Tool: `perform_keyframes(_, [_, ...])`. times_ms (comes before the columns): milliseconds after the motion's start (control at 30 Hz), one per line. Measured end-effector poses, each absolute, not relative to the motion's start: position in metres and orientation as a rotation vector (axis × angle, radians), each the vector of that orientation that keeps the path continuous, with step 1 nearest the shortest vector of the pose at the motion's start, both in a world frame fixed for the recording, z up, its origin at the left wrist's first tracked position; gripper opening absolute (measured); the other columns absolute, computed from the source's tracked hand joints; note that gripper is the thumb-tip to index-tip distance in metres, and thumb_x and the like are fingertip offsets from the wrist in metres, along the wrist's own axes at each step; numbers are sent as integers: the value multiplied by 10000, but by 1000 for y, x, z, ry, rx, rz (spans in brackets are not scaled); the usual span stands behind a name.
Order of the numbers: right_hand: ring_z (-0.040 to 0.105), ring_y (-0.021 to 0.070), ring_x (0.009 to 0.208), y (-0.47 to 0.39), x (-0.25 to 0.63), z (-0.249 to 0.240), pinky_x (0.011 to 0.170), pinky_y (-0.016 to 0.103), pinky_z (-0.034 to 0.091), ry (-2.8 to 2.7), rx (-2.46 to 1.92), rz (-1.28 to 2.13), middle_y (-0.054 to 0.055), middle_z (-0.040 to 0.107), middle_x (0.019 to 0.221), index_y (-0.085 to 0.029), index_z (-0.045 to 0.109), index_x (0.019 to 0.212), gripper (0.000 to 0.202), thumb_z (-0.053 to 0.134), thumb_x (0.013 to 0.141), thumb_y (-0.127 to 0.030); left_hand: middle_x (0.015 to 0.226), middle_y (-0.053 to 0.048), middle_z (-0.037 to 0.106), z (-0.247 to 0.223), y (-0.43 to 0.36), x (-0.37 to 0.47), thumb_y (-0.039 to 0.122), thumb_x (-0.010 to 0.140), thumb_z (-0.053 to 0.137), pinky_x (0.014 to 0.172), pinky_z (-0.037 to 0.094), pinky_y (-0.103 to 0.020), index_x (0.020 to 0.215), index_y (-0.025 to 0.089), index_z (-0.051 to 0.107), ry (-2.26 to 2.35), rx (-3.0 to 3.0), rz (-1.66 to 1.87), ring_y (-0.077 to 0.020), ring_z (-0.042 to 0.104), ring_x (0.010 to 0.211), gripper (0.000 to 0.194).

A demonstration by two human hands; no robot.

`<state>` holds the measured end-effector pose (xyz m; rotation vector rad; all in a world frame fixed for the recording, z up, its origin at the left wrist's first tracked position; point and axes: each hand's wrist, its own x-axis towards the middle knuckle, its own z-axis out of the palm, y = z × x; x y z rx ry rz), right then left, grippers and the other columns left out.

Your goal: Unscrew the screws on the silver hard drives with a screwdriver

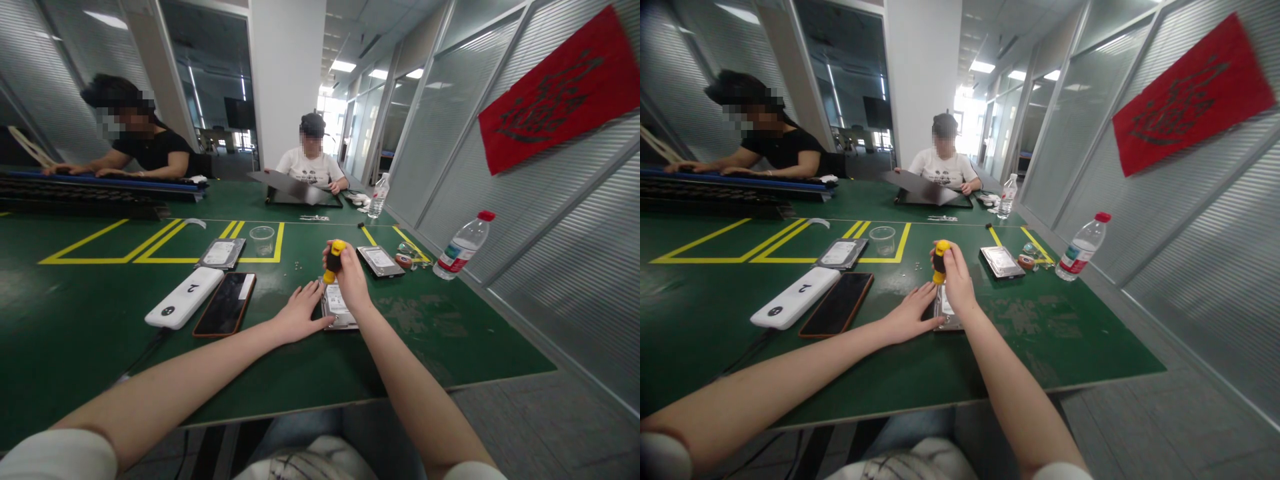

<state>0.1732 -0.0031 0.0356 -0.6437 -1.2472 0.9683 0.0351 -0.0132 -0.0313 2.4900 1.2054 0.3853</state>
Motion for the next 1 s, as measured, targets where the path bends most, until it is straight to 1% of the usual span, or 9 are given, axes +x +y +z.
perform_keyframes(100, [597,125,835,-6,171,38,800,288,488,-1232,-635,913,1,605,958,-251,449,961,336,657,785,-448,1587,-161,168,-32,-13,35,655,905,419,1178,132,-518,1540,142,181,1205,2487,389,-308,128,1474,850])
perform_keyframes(200, [567,96,670,-9,170,40,673,258,478,-1242,-615,951,-46,596,838,-268,369,934,356,659,789,-413,1585,-164,173,-32,-13,34,666,900,413,1181,126,-512,1536,135,192,1215,2484,375,-308,128,1474,858])
perform_keyframes(300, [504,85,594,-8,172,39,591,231,434,-1268,-642,963,-62,539,731,-259,434,983,283,599,832,-432,1588,-154,171,-30,-14,35,669,898,411,1183,125,-509,1534,147,199,1218,2484,371,-307,127,1474,850])
perform_keyframes(433, [550,107,699,-3,174,37,662,256,474,-1246,-622,1006,-7,576,837,-237,554,1067,340,474,882,-511,1588,-153,173,-30,-14,35,658,900,422,1185,127,-502,1534,129,198,1224,2488,362,-308,132,1473,855])
perform_keyframes(500, [572,120,749,-3,174,37,711,269,492,-1249,-645,992,5,593,873,-233,573,1037,336,508,865,-515,1588,-157,170,-30,-14,35,653,901,428,1184,130,-504,1536,120,185,1224,2492,361,-308,129,1474,864])
perform_keyframes(600, [585,115,774,-6,172,39,734,264,501,-1243,-665,933,-8,592,896,-237,519,946,310,657,782,-461,1585,-168,176,-31,-14,36,651,901,433,1185,129,-502,1535,106,187,1227,2490,359,-307,126,1474,872])
perform_keyframes(667, [580,98,701,-9,171,41,665,251,498,-1227,-646,937,-33,594,872,-253,428,912,350,692,761,-425,1584,-174,175,-31,-14,36,653,903,429,1186,125,-501,1533,96,194,1229,2489,357,-307,123,1475,873])
perform_keyframes(800, [469,66,500,-12,171,42,503,208,404,-1251,-638,969,-93,528,683,-269,363,915,351,657,799,-422,1585,-171,163,-30,-14,36,658,903,419,1182,128,-512,1532,98,194,1224,2489,364,-307,119,1475,872])
perform_keyframes(1000, [519,89,611,-5,173,37,570,236,442,-1241,-596,1001,-27,550,793,-255,496,1071,362,436,890,-562,1584,-164,172,-30,-14,36,668,897,411,1185,126,-504,1531,118,207,1228,2485,352,-303,125,1474,863])
